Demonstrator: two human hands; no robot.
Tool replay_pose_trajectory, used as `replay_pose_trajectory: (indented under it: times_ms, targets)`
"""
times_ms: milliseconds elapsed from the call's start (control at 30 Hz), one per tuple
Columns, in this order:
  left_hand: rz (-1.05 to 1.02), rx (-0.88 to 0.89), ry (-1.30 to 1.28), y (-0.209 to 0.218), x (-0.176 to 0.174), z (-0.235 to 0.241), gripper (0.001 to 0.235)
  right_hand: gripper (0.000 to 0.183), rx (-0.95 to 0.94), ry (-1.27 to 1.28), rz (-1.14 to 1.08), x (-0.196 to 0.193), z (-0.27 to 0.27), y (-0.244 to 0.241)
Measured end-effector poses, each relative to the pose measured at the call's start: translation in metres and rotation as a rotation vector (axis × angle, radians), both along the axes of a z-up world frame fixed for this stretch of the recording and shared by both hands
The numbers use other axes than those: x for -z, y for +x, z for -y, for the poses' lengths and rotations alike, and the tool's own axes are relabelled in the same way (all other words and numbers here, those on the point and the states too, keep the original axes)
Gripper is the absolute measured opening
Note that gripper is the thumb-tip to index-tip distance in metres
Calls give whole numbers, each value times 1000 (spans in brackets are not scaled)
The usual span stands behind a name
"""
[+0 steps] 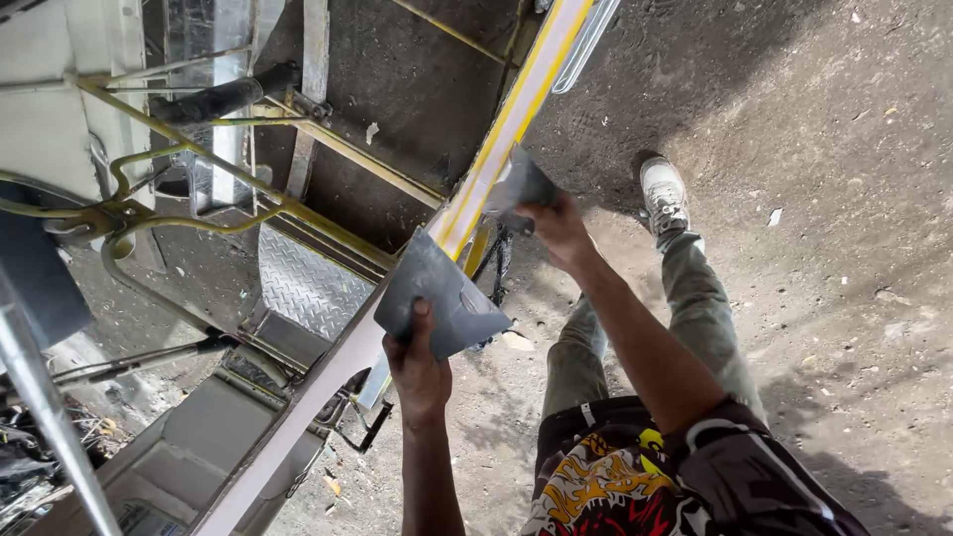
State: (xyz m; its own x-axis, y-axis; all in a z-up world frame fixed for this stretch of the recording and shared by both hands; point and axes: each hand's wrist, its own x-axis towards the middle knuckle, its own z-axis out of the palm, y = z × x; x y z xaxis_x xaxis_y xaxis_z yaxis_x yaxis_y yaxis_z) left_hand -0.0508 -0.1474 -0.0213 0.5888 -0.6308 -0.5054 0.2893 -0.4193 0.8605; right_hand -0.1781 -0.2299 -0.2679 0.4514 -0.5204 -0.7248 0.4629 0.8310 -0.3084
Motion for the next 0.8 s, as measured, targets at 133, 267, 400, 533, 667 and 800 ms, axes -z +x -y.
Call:
replay_pose_trajectory:
  times_ms: [133,267,400,533,667,800]
  targets:
    - [-23,26,23,-15,-11,19,35,35,128,-129,-2,22,1,34]
    - [-33,18,63,-11,-4,8,34,26,38,-316,-189,45,-3,66]
    - [-33,-6,78,-21,-12,14,34,40,131,-229,-249,-2,17,83]
    - [-53,-44,57,-26,-12,9,33,39,-267,-117,-431,-48,23,57]
    - [-47,-59,57,-26,-8,2,30,41,91,-426,-133,-12,-9,46]
    - [-49,-75,53,-33,-15,11,36,33,-36,-134,-194,8,16,28]
